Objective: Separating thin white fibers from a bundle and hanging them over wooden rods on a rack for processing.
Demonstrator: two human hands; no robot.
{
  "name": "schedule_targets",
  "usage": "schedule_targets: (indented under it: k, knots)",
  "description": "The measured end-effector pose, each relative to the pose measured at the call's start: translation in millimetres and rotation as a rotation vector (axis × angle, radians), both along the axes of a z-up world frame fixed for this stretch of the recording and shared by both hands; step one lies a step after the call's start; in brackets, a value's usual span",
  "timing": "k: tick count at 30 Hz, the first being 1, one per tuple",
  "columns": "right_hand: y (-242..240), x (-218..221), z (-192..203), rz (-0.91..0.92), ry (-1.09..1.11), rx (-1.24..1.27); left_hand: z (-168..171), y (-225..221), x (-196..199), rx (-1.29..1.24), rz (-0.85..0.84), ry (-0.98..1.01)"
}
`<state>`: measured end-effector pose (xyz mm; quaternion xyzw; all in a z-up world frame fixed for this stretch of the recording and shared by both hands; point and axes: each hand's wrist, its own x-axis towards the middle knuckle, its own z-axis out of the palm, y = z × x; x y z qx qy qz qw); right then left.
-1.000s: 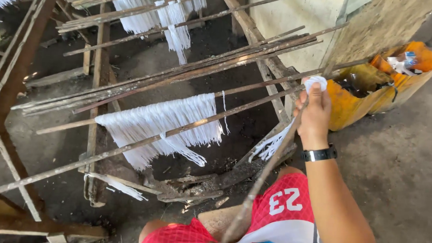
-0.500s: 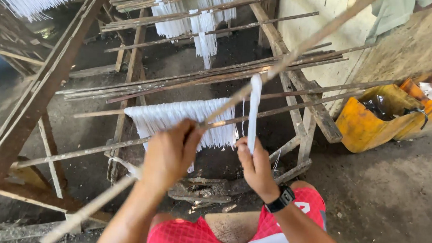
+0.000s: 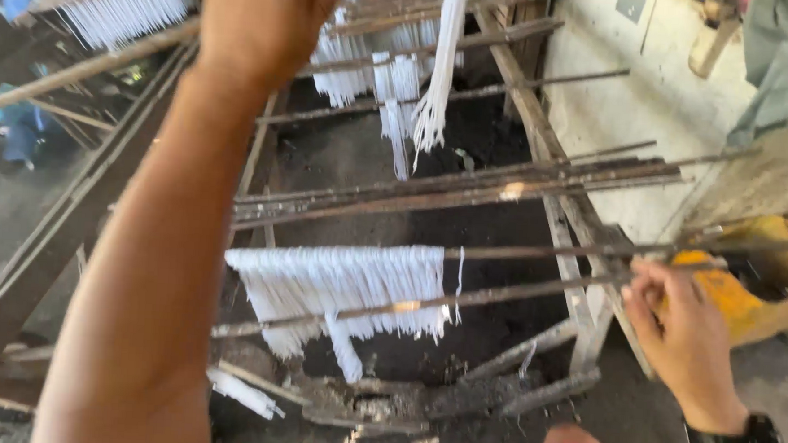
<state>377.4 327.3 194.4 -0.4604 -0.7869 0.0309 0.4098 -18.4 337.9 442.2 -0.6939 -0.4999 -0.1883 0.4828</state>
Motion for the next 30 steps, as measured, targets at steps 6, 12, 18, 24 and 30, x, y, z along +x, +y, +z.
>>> schedule_targets:
  k: [6, 12, 18, 24, 30]
  knots:
    - [19, 5, -26, -0.209, -0.096, -0.337, -70, 95, -24, -0.240, 0.144, -0.037]
    - [19, 1, -32, -0.365, -0.242, -0.456, -121, 154, -48, -0.429, 0.285, -0.131]
    - [50, 25, -74, -0.344, -0.334, -0.941, -100, 190, -97, -0.006, 0.240, 0.079]
    - [94, 141, -292, -0.085, -0.471, -0.898, -88, 192, -97, -0.179, 0.167, 0.048]
    - [75, 150, -311, -0.135, -0.464, -0.817, -141, 200, -69, -0.718, 0.279, -0.167]
